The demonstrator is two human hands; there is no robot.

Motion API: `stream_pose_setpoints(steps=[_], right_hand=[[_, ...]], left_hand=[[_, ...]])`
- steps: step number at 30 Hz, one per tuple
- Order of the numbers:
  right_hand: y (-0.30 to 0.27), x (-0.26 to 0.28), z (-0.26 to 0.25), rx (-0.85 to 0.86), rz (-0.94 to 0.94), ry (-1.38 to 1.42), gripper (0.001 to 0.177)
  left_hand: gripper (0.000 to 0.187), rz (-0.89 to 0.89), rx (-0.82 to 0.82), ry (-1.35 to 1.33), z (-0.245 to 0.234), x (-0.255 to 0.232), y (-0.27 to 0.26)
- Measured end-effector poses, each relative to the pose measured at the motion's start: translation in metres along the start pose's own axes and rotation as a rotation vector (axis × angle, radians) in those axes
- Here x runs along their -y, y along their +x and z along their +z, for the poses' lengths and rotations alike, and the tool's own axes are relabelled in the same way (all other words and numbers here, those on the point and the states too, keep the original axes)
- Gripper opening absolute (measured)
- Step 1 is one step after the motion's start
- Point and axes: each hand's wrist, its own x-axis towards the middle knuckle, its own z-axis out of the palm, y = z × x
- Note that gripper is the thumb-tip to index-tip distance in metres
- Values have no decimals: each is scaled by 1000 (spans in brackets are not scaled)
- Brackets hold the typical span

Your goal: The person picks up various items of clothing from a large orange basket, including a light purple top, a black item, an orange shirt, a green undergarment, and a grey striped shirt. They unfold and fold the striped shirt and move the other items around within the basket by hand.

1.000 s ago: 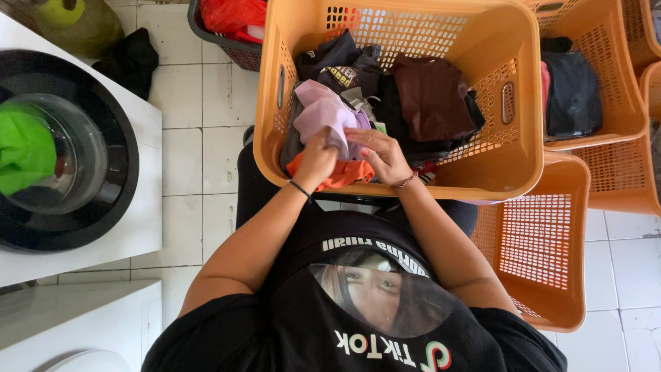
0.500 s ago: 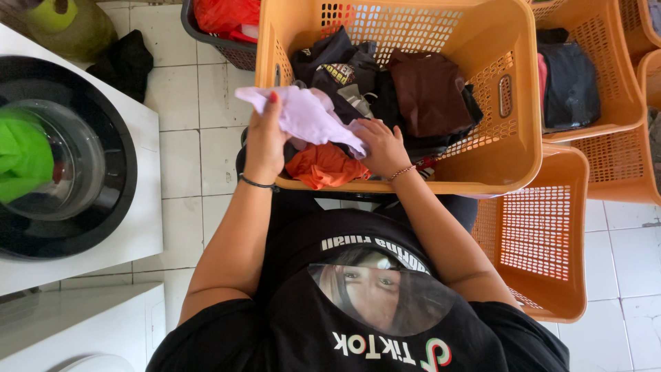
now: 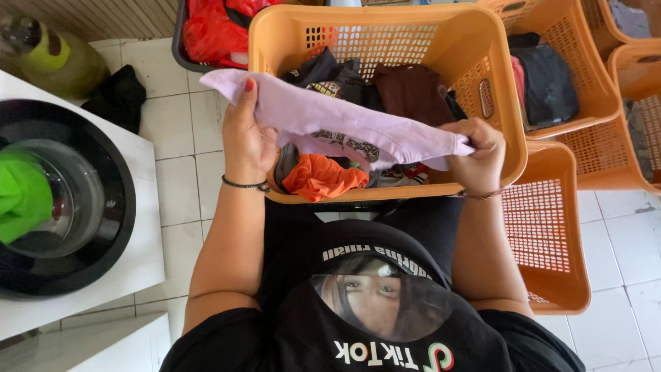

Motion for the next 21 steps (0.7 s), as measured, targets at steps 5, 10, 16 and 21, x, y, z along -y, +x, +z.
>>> stream_pose_setpoints(steps=[5,10,16,21], right_hand=[[6,4,-18,-24,110,-186,3],[12,24,-40,-209,110,-145,12],[-10,101,-36,102,-182,-249,15],[-21,78,57,535,-160,-340,10]], left_hand=[[29,-43,-39,65,-3,36,50],[27,-176,13,229,18,43,92],[34,1,153,325,-3,37,130],[72,144,-104,1356,-64,31,100]])
